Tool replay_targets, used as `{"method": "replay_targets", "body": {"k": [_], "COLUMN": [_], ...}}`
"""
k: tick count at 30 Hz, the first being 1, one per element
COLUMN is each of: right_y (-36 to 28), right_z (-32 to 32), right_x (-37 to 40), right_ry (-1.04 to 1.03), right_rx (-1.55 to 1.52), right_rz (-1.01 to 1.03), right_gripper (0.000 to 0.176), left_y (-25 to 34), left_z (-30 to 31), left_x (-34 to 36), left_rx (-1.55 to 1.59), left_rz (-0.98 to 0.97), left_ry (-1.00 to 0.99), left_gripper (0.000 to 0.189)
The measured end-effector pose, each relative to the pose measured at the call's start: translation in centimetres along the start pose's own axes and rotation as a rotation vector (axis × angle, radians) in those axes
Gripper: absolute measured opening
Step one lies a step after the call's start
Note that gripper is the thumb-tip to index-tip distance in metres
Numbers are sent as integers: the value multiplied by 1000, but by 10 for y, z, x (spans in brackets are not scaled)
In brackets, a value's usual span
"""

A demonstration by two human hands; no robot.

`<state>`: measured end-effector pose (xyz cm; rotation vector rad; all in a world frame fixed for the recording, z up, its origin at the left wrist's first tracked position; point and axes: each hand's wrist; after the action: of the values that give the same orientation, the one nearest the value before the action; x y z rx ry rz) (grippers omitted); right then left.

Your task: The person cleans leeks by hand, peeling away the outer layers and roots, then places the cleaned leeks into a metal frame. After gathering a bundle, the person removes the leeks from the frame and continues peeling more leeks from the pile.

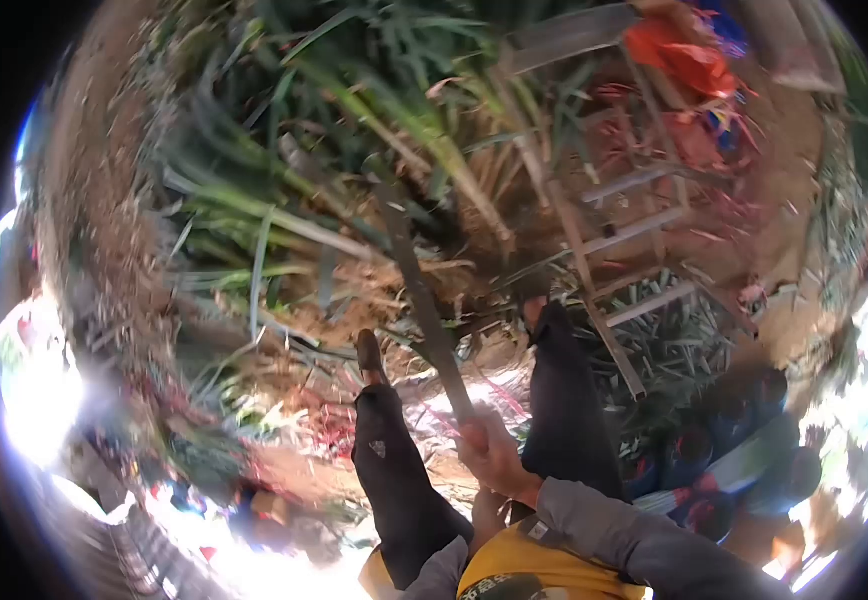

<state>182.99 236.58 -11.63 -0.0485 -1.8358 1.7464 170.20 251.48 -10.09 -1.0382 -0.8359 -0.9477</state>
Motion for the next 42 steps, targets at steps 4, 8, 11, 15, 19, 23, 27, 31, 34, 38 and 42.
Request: {"method": "replay_targets", "body": {"k": [4,8,11,15,19,23,27,31,34,38,42], "right_y": [11,3,38,144,276,357,428,439,424,402,388], "right_z": [17,79,114,131,160,171,172,169,150,114,149], "right_x": [-55,-119,-141,-146,-163,-174,-181,-177,-151,-111,-134], "right_ry": [395,883,1121,1185,1256,1177,1083,1088,1173,1283,1267], "right_rx": [-430,-88,-105,-60,-12,-23,104,105,43,-53,-243], "right_rz": [-11,-78,-56,-116,-168,-248,-328,-267,-124,10,144], "right_gripper": [22,18,25,34,42,28,44,45,46,48,49], "left_y": [60,159,241,362,435,464,467,469,463,442,423], "left_z": [-2,-28,-31,-55,-62,-57,-72,-78,-85,-79,-93], "left_x": [-6,-6,-42,-45,-52,-83,-77,-81,-63,-60,-44], "left_rx": [-146,-289,-16,-138,-52,-74,-8,7,-179,-130,-178], "left_rz": [-101,-322,-201,-406,-543,-384,-282,-551,-717,-905,-1251], "left_ry": [-176,-318,-542,-640,-579,-749,-677,-669,-842,-930,-843], "left_gripper": [56,44,39,43,43,36,31,33,30,28,27]}}
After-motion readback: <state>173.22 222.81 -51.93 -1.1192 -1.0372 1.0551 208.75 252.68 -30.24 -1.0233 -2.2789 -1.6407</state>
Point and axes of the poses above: each hand's wrist, its own x-axis away from the middle knuckle, its own z-axis out of the back of the hand, y = z × x, and after that the axes turned 14 degrees about z, right-handed
